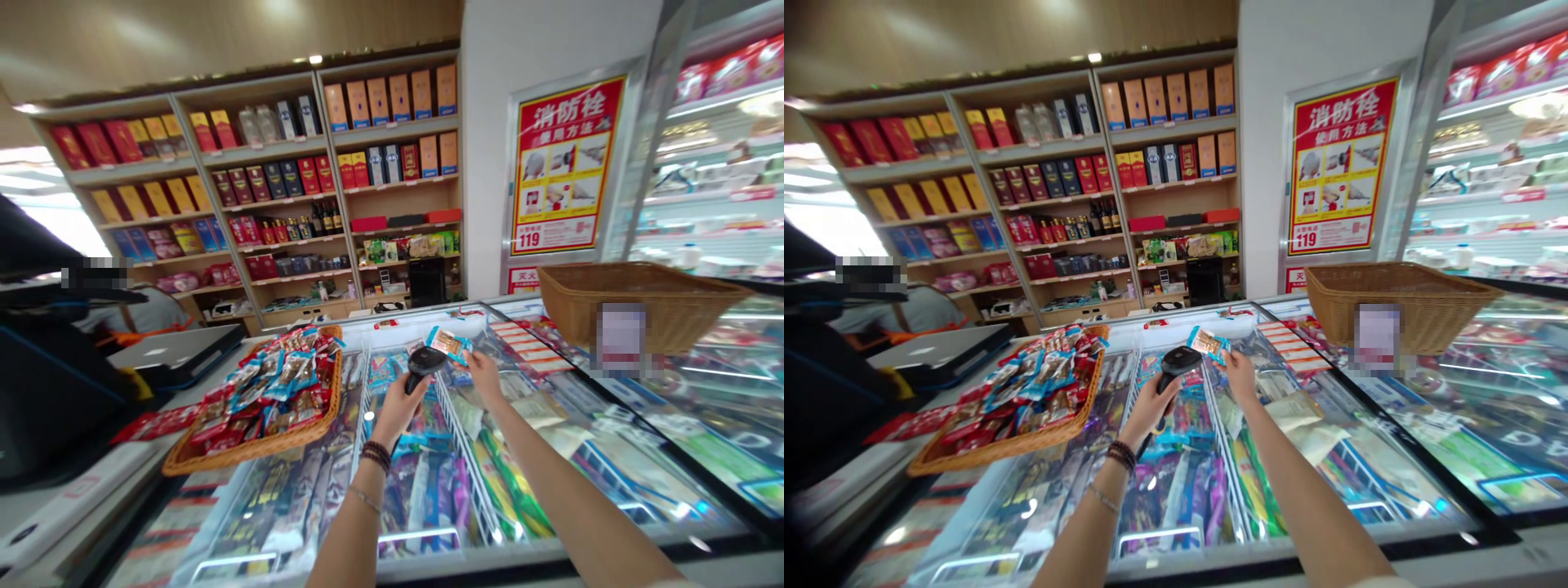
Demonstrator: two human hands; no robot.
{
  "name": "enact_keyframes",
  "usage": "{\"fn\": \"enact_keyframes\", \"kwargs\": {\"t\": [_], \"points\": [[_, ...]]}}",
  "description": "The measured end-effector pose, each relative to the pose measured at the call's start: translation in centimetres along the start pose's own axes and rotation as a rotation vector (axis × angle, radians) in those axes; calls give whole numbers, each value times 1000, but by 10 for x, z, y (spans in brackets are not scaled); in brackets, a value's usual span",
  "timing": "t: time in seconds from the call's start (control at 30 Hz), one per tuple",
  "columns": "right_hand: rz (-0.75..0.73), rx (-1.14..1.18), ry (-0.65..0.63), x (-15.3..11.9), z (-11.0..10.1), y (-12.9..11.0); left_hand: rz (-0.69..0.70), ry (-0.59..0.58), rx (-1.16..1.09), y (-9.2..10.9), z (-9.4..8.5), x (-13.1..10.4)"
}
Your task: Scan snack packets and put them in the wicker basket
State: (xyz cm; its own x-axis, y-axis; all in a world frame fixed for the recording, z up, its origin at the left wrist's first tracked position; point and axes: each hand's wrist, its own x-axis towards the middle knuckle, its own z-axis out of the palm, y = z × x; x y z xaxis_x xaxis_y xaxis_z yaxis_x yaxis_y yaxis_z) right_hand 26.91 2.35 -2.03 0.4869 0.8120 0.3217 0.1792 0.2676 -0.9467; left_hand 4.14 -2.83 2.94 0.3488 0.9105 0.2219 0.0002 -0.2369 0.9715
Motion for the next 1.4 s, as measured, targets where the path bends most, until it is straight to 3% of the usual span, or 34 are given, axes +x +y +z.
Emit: {"fn": "enact_keyframes", "kwargs": {"t": [1.03,1.23,1.4], "points": [[24,86,14,2,-3,-2,29,-30,17,1,-1,-1],[36,121,10,-2,-5,-12,65,18,6,-5,0,2],[58,230,9,1,6,-19,96,109,-3,12,-10,-3]]}}
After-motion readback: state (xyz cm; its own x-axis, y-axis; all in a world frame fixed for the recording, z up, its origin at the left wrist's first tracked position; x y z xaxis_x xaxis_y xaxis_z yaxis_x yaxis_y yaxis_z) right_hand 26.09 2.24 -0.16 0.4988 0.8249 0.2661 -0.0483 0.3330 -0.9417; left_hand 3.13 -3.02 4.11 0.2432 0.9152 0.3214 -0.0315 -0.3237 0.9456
